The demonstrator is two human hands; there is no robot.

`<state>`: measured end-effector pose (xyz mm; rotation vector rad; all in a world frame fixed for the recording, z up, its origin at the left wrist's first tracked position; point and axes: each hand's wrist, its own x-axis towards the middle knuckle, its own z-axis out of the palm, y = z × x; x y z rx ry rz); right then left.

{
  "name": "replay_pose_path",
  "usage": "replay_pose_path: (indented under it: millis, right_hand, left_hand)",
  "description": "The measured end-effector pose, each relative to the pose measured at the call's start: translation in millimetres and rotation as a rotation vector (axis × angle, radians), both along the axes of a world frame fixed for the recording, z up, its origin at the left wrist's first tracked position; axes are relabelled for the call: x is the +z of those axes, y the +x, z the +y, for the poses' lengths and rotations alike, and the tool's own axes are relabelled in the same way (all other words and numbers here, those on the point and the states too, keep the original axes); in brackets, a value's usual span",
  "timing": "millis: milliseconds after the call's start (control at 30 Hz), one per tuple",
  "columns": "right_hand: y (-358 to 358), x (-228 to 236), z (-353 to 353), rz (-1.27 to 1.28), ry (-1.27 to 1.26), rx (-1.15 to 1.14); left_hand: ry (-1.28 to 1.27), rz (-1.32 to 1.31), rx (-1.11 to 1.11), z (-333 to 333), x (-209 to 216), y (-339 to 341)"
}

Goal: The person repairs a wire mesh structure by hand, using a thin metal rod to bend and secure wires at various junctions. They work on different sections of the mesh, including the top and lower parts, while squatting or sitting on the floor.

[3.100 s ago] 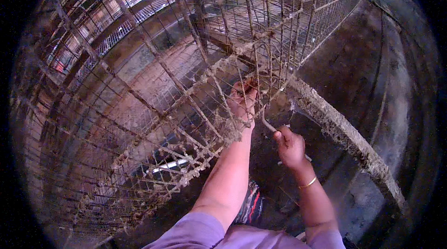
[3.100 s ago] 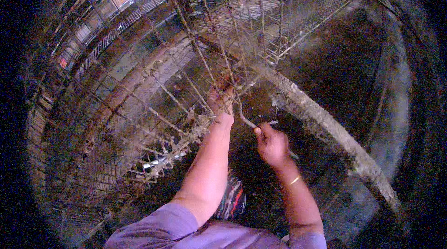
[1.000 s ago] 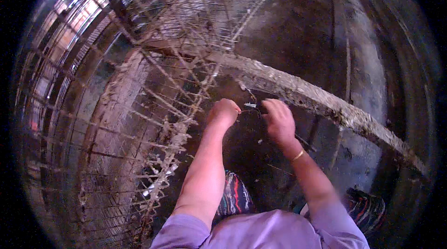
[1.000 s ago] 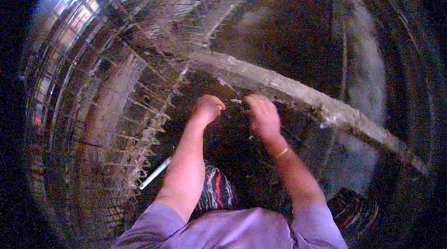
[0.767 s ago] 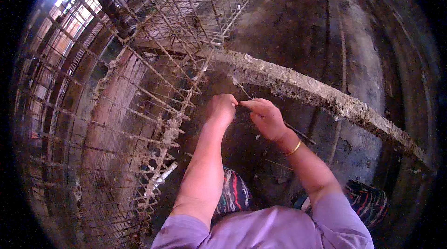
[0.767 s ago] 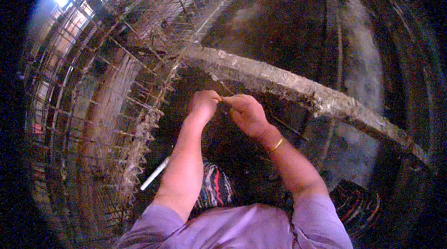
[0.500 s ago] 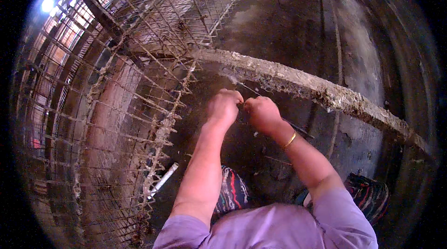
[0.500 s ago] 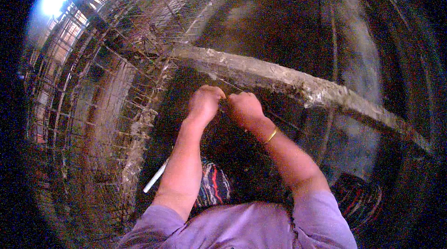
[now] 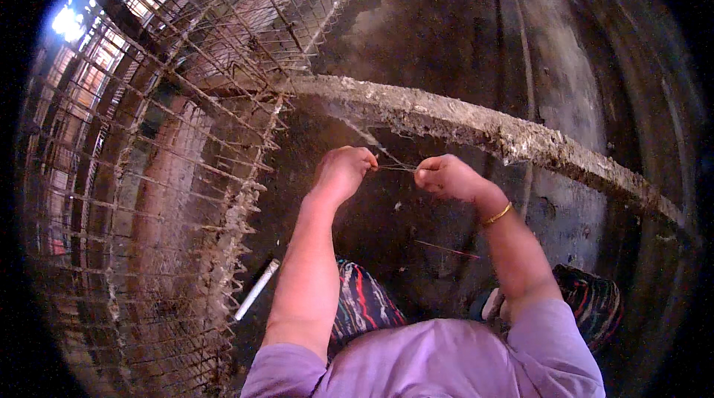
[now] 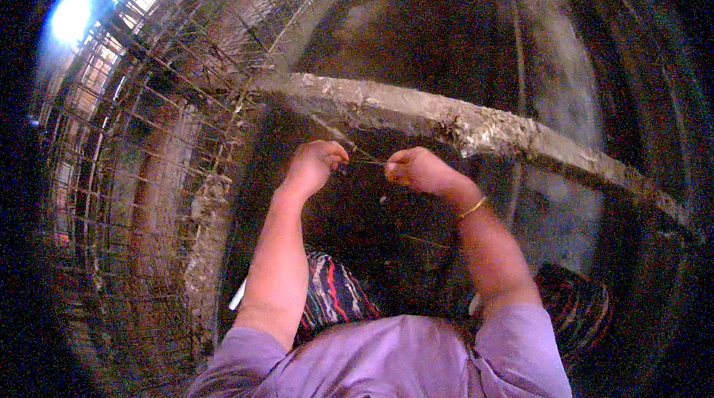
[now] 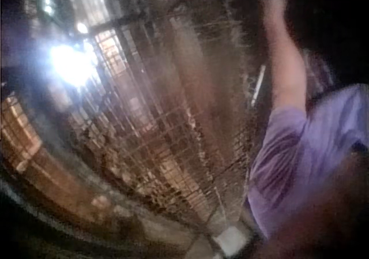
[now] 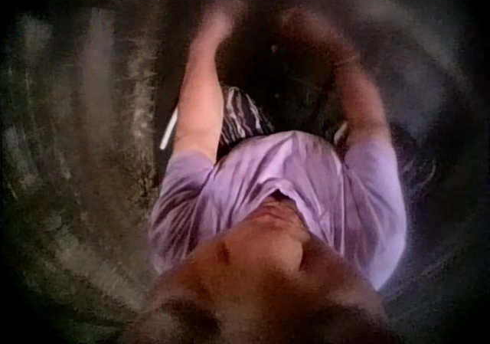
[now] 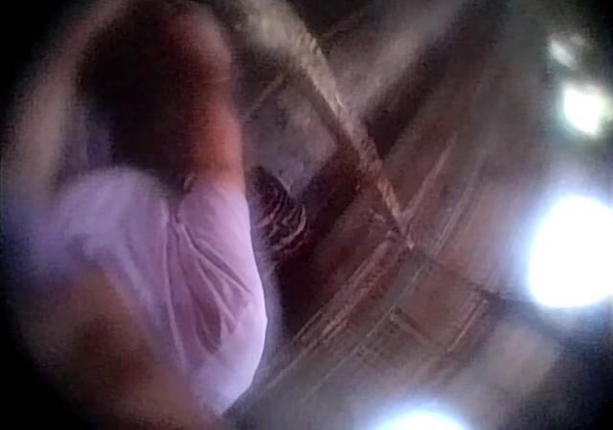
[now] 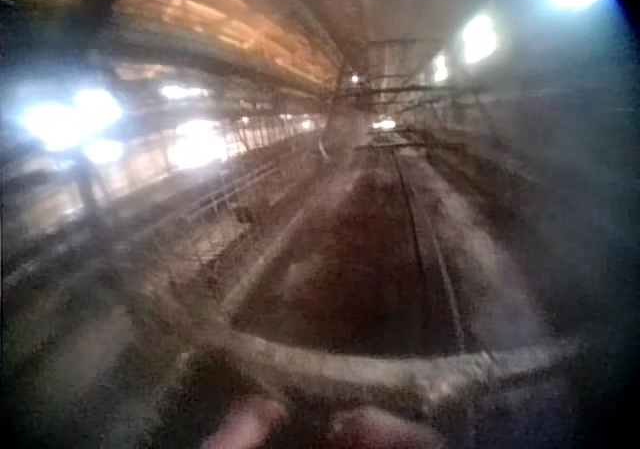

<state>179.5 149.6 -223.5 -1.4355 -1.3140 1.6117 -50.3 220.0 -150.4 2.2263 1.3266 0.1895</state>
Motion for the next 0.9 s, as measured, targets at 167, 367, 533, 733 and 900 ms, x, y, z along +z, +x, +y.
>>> replay_pose_path:
  millis: [167, 367, 533, 733, 900]
  right_hand:
    - [50.3, -47.1, -21.0, -0.15, 0.022, -0.208]
    - [96.3, -93.2, -37.4, -0.96, 0.4, -0.25]
    - [158.1, -113.0, -71.5, -1.313, 0.069, -0.541]
    - [21.7, 12.5, -26.5, -0.695, -0.13, -0.33]
    - [-19.7, -49.8, -14.7, -0.141, 0.348, -0.384]
  left_hand:
    - [-0.118, 0.086, -0.018, 8.9, -22.3, 2.4]
    - [-0.036, 0.169, 0.104, 30.3, -52.3, -24.7]
    - [-0.086, 0.128, 0.338, 17.6, -30.2, -17.5]
    - [-0.092, 0.145, 0.215, 14.9, -17.1, -6.3]
    - [-0.248, -0.122, 0.199, 19.2, -28.6, 4.5]
